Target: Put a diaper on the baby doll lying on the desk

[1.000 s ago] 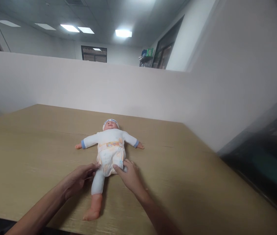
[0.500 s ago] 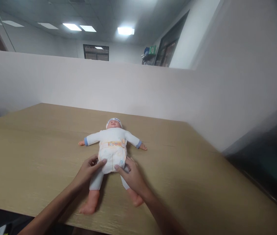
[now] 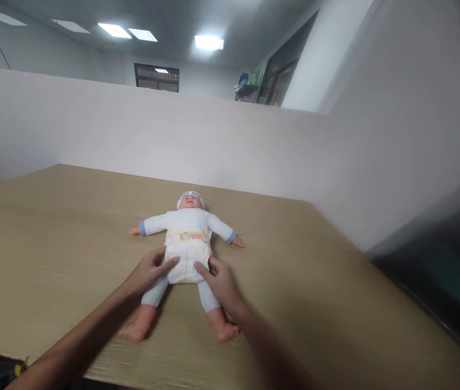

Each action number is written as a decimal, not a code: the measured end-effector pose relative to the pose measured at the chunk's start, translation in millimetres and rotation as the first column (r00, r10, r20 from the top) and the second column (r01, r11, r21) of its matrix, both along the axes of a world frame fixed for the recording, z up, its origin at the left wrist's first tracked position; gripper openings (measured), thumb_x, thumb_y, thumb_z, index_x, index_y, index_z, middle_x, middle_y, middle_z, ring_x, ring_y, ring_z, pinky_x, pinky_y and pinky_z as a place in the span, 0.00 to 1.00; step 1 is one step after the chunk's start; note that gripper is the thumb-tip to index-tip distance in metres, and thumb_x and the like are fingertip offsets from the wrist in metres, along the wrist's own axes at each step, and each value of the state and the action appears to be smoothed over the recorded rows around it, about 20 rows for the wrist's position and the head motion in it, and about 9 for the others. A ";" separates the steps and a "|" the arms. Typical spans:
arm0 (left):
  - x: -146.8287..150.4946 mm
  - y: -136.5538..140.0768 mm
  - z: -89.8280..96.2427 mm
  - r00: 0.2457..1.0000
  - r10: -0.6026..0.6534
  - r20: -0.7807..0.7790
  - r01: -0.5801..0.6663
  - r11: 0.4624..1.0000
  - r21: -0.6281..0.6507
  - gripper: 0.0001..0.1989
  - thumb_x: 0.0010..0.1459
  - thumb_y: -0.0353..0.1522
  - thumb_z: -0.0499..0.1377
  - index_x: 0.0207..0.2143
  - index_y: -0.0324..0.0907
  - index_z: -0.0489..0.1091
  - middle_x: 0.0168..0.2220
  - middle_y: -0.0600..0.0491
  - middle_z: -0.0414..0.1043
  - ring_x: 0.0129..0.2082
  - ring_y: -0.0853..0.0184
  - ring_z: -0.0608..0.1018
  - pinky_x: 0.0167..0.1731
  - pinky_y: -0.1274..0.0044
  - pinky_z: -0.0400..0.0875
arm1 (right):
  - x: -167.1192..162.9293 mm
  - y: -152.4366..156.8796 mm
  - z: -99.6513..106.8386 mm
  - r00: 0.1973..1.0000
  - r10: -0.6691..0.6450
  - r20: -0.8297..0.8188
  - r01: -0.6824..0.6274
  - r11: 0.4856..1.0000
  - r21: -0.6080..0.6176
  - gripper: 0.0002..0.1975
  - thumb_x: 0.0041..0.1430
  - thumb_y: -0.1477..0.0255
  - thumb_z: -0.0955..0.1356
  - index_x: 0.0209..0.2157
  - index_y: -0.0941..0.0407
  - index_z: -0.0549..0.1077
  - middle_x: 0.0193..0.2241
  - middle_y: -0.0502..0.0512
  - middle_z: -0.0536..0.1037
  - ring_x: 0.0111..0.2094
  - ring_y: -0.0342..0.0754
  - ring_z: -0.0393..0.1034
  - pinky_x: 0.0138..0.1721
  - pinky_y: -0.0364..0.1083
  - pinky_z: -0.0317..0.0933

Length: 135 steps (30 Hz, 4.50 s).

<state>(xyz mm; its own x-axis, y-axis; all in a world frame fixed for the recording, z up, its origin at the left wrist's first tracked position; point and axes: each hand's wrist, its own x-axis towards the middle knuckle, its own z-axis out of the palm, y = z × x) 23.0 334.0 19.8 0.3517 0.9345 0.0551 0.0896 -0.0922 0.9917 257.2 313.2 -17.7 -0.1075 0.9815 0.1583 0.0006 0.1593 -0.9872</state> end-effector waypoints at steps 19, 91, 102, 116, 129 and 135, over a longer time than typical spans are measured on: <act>-21.4 1.8 -22.6 0.964 -0.028 -0.264 0.058 0.993 0.106 0.39 0.50 0.45 0.77 0.63 0.46 0.75 0.57 0.45 0.78 0.58 0.44 0.76 0.61 0.61 0.70 | 18.4 -12.5 18.9 0.900 -0.005 0.435 -0.074 0.984 0.164 0.18 0.58 0.62 0.80 0.50 0.51 0.84 0.48 0.55 0.84 0.51 0.57 0.74 0.56 0.53 0.67; -37.8 26.9 -14.1 0.866 -0.377 -0.328 0.432 0.895 0.111 0.26 0.59 0.45 0.73 0.57 0.45 0.79 0.62 0.48 0.76 0.62 0.50 0.75 0.67 0.63 0.68 | 37.9 4.6 9.9 0.859 0.148 0.490 -0.229 0.967 0.108 0.19 0.48 0.60 0.86 0.42 0.48 0.88 0.45 0.55 0.80 0.52 0.59 0.71 0.55 0.52 0.65; -42.6 34.5 -16.8 0.844 -0.479 -0.241 0.518 0.844 0.136 0.22 0.72 0.46 0.61 0.61 0.46 0.77 0.66 0.47 0.74 0.66 0.49 0.72 0.69 0.60 0.65 | 47.6 8.1 7.9 0.811 0.192 0.553 -0.301 0.947 0.114 0.19 0.58 0.55 0.80 0.44 0.53 0.85 0.41 0.55 0.77 0.46 0.57 0.70 0.51 0.51 0.65; -39.2 32.8 -18.3 0.868 -0.452 -0.203 0.481 0.868 0.123 0.18 0.68 0.47 0.65 0.47 0.42 0.81 0.56 0.48 0.79 0.58 0.51 0.76 0.63 0.65 0.69 | 43.2 6.9 0.1 0.898 0.207 0.387 -0.259 0.962 0.086 0.25 0.69 0.48 0.71 0.54 0.53 0.83 0.52 0.59 0.80 0.56 0.59 0.72 0.62 0.55 0.64; -40.3 28.8 -19.3 0.889 -0.417 -0.191 0.439 0.894 0.089 0.21 0.69 0.47 0.65 0.55 0.44 0.80 0.60 0.47 0.78 0.62 0.51 0.75 0.65 0.63 0.67 | 29.2 2.9 1.9 0.975 0.141 0.174 -0.138 0.990 -0.031 0.30 0.63 0.38 0.68 0.28 0.52 0.73 0.35 0.53 0.78 0.41 0.54 0.72 0.45 0.50 0.69; -45.9 32.2 -26.8 0.897 -0.433 -0.095 0.435 0.901 0.003 0.22 0.70 0.48 0.63 0.57 0.45 0.79 0.62 0.46 0.77 0.61 0.50 0.77 0.63 0.63 0.70 | 30.7 1.7 -1.2 0.967 0.126 0.220 -0.130 0.992 0.001 0.29 0.65 0.40 0.68 0.30 0.53 0.75 0.33 0.52 0.75 0.38 0.52 0.69 0.43 0.49 0.68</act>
